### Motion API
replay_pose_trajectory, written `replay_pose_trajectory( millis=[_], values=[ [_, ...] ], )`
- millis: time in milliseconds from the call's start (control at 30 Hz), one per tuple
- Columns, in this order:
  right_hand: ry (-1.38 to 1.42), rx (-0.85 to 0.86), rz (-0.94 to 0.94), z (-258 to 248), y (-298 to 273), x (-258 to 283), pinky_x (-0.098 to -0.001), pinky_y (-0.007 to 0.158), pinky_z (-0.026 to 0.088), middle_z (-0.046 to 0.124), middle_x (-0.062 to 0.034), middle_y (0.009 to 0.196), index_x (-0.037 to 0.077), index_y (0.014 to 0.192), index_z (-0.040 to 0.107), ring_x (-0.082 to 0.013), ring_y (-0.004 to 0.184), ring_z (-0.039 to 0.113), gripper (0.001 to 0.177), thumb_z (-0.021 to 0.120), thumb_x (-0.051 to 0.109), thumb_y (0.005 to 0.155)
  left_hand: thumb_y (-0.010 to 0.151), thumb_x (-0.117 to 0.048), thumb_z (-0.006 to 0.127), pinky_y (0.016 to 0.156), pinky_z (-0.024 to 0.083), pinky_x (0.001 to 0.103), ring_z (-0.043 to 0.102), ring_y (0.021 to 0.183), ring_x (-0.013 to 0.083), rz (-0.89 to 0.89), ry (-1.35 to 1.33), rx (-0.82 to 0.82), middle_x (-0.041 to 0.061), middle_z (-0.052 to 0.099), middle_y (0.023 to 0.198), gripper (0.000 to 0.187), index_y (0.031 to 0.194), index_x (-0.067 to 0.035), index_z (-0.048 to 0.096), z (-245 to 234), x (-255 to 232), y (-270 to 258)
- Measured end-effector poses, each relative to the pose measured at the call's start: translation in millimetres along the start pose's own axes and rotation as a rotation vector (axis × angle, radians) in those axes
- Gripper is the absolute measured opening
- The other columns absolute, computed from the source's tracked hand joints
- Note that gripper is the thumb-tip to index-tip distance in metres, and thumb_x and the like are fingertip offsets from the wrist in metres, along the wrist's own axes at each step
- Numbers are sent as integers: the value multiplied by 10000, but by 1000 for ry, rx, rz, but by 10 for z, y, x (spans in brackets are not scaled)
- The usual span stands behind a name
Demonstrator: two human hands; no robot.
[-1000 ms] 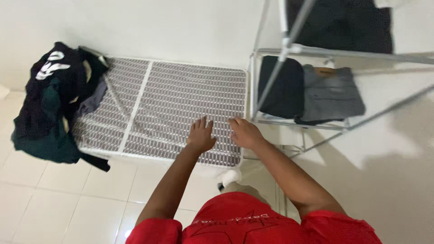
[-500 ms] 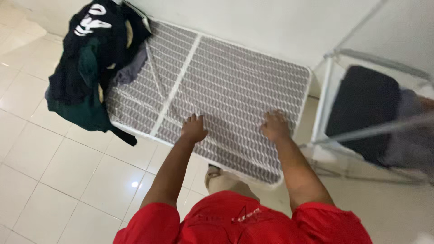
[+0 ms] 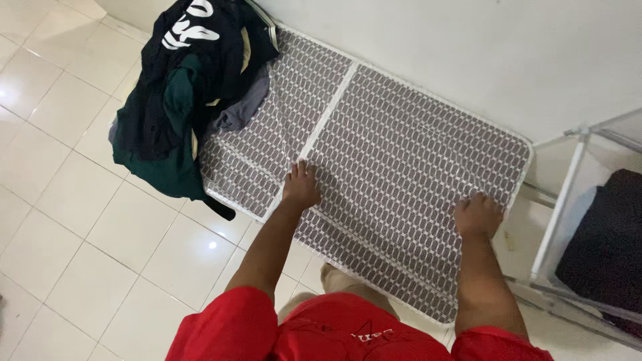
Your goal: The person folds a black t-shirt by smoothing it on a flat surface, folding the sleeves inward, and then folding the body of the shirt.
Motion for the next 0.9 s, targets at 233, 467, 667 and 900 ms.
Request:
replay_pose_trajectory(
  millis=[233,467,667,900],
  values=[
    [70,-57,-232,-304,455,760,-559,1236,160,131,-174,1703,156,1636,203,-401,1559,121,725,324,543,1035,998,-601,455,1271,101,510,2,1579,417,-12,105,61,219,-2,1714,903,1659,-128,60,-394,15,293],
    [206,108,0,-460,670,663,-643,1208,117,-7,-140,1694,213,1642,97,-406,1563,33,795,302,620,991,973,-743,297,1243,-41,538,-81,1572,389,67,212,-12,211,-69,1711,978,1647,-109,-18,-617,-6,936],
    [577,-56,307,-684,736,461,-473,1300,356,426,-219,1650,94,1591,463,-364,1521,449,665,443,471,1043,884,-878,164,1220,-118,533,-163,1557,383,166,182,-10,225,-166,1687,1100,1629,-121,-123,-731,-102,1490],
    [288,-320,-64,-146,1877,63,-551,1237,121,244,-346,1636,-42,1596,332,-490,1517,197,721,372,441,1062,873,-883,130,1228,-98,551,-158,1559,392,270,144,-54,243,-138,1693,1108,1637,-109,-81,-875,-276,1994]
  ],
)
Point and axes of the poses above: each hand's wrist, its own y-axis towards the middle knuckle, its own z-axis out of the palm, x = y × z, the point moved 7 cm from there along y, towards the middle knuckle
